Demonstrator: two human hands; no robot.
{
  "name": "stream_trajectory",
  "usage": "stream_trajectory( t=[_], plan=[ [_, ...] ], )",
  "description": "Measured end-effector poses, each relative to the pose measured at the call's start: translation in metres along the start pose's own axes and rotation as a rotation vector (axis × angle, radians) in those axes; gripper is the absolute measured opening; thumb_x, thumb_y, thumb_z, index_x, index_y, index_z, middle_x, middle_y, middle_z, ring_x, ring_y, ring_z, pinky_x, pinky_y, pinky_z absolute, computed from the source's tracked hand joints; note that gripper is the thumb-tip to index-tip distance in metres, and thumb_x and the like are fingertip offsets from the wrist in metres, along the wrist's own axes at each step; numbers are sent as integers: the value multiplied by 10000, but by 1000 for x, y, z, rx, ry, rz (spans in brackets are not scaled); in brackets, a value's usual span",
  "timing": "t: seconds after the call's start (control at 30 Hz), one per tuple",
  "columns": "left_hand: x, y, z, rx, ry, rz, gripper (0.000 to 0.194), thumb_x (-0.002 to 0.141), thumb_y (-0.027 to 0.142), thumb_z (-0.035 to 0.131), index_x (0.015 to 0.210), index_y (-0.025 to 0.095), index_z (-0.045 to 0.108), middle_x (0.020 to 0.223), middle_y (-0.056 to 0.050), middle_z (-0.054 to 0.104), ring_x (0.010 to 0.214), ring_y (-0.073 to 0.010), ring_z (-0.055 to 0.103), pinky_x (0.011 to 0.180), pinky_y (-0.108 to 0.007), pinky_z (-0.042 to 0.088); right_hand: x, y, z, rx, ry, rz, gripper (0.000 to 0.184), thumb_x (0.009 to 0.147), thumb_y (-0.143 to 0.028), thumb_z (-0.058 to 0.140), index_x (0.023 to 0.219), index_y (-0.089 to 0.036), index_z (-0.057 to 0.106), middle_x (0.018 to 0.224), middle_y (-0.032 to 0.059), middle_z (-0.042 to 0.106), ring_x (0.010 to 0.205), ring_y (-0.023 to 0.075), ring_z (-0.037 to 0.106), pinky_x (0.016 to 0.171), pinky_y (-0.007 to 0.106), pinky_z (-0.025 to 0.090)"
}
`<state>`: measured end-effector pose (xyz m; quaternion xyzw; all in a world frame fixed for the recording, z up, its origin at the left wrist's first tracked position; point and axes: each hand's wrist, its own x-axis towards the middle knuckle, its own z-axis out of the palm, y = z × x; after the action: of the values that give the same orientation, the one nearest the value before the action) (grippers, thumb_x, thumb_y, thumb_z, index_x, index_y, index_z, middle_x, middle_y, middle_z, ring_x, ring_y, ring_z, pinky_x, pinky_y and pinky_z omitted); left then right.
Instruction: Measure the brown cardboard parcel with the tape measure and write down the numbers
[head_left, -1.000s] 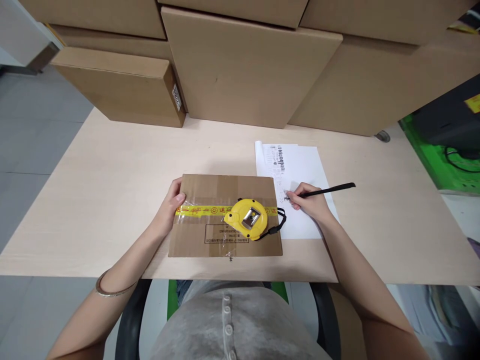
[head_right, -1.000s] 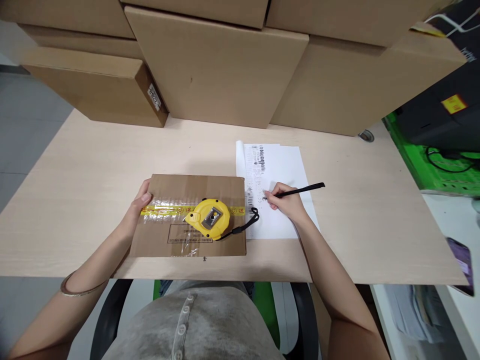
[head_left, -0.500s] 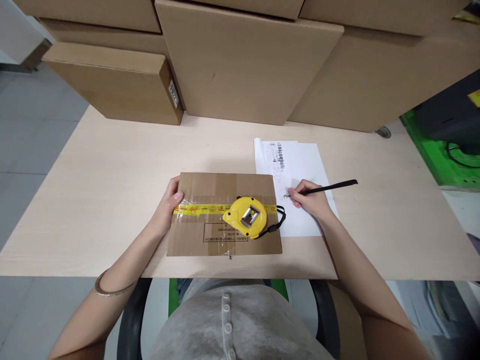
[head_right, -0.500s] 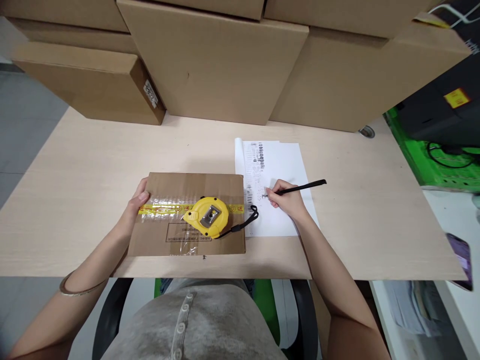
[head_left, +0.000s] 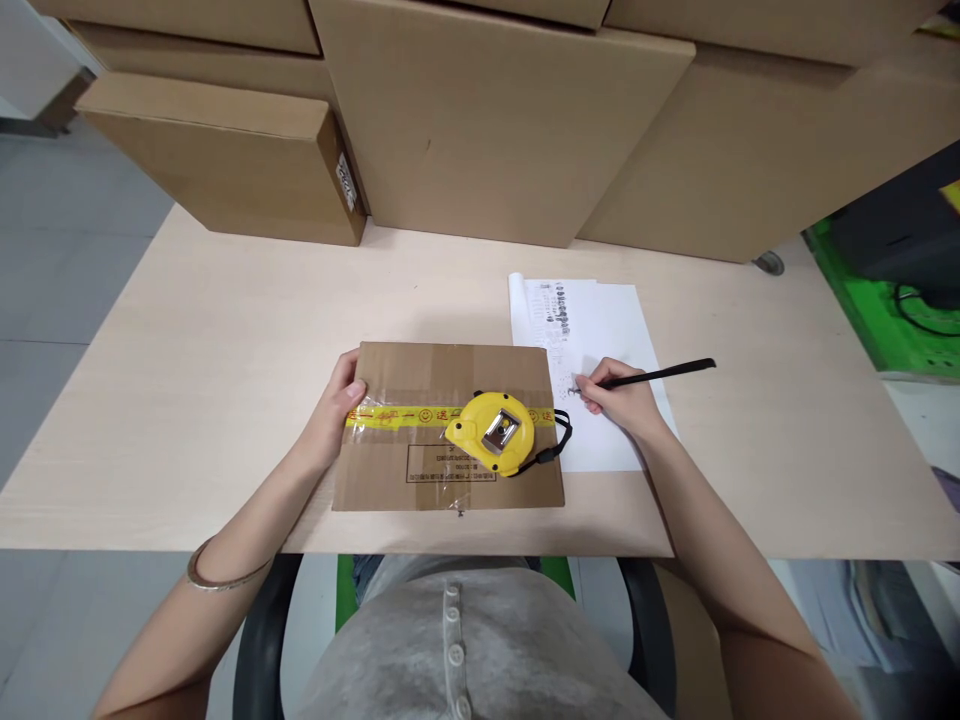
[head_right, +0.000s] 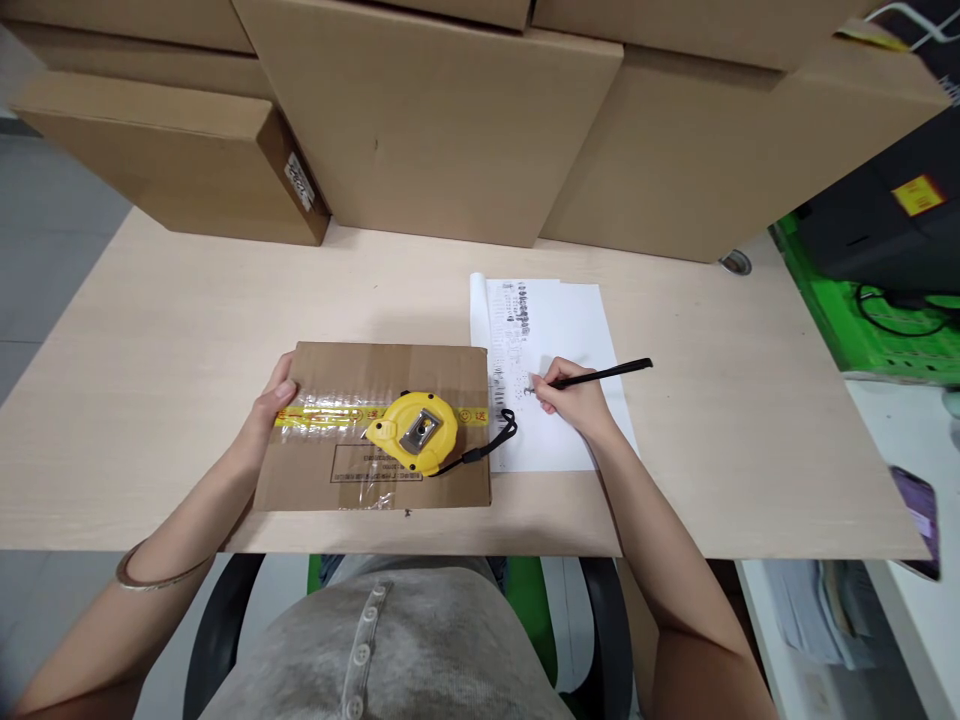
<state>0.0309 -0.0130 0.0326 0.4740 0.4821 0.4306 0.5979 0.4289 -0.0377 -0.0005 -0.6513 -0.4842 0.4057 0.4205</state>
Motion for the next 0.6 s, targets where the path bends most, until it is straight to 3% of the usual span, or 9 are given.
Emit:
stream_trajectory(
  t=[0.6],
  plan=[
    [1,-4,-2,24,-19,38,462,906,557,633,1283,289,627,1452,-49,657,1386,-362,568,1127,-444,485,0,1,0,9,9,3,536,669,-578,913,559,-230,520,436,-19,580,364,83,468,387,233,391]
  ],
)
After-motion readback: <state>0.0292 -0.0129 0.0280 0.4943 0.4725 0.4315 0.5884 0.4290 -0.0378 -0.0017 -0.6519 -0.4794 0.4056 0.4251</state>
